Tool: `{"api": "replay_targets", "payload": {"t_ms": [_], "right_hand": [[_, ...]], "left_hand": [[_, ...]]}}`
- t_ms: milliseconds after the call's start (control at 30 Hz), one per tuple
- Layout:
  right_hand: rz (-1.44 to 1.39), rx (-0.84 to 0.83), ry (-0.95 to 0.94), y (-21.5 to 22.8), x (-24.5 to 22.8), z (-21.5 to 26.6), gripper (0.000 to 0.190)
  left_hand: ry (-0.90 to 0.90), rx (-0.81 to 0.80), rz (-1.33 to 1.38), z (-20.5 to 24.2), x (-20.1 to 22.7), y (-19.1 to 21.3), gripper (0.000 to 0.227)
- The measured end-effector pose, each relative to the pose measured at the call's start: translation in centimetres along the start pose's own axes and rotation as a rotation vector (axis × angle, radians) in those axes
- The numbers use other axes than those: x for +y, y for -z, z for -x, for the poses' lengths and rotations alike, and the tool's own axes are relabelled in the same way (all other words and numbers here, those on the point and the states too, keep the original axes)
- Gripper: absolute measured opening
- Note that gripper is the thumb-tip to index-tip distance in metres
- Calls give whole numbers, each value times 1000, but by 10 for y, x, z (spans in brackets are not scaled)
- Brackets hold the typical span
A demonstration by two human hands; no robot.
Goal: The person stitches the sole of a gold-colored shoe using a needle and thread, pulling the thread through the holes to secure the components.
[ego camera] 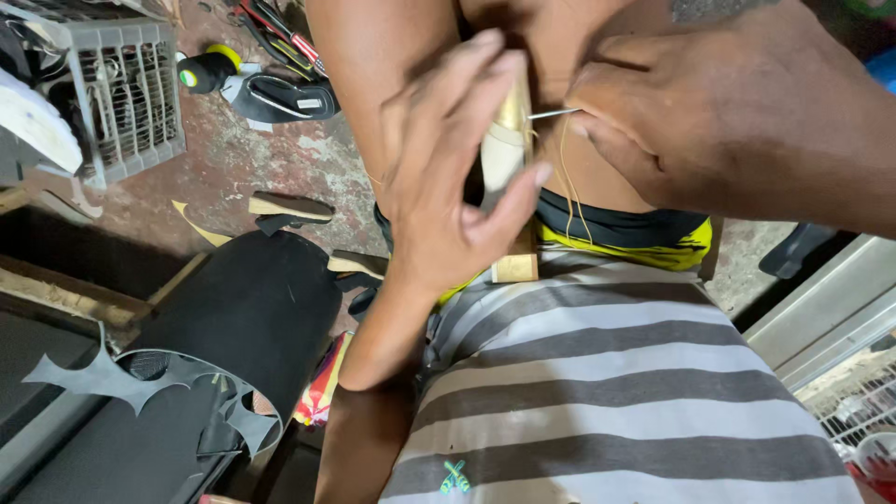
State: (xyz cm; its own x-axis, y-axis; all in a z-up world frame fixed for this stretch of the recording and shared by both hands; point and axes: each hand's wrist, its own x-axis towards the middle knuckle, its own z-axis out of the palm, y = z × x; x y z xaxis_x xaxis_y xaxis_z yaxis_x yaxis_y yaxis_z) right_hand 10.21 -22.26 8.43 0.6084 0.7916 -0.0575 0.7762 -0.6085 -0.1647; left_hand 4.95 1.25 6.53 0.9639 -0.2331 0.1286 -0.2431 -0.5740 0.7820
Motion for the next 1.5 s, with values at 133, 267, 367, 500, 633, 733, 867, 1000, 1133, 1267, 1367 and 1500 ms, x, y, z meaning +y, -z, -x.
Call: {"api": "replay_targets", "payload": {"t_ms": [133,267,367,500,633,733,867,1000,1133,1267,1367,1500], "right_hand": [[16,-3,77,-2,7,0,37],[-14,-151,122,1,8,-10,42],[10,-880,-78,6,13,-28,34],[-870,-923,-577,-3,21,-39,39],[-816,-1054,-591,-26,26,-22,39],[-869,-158,-253,-51,9,-2,38],[37,-106,165,-24,23,23,29],[-240,-130,-157,-32,30,24,28],[-510,-190,-243,-35,28,34,26],[-546,-458,-391,-37,27,38,39],[-533,-341,-251,-35,28,35,45],[-524,-375,-238,-34,28,35,40]], "left_hand": [[-128,-103,44,-13,-18,-11,36],[-143,-43,79,-13,-28,-17,27],[-152,-15,81,-14,-32,-18,22],[-152,-2,104,-18,-33,-18,17],[-143,20,119,-20,-35,-18,15],[-130,-1,127,-21,-36,-17,15],[-100,-16,81,-19,-41,-12,12],[-76,-97,60,-20,-39,-3,14],[-43,-123,113,-28,-23,8,37],[-129,-85,-123,-31,-11,18,42],[-199,-90,-176,-30,-4,20,39],[-228,-118,-220,-28,3,13,33]]}}
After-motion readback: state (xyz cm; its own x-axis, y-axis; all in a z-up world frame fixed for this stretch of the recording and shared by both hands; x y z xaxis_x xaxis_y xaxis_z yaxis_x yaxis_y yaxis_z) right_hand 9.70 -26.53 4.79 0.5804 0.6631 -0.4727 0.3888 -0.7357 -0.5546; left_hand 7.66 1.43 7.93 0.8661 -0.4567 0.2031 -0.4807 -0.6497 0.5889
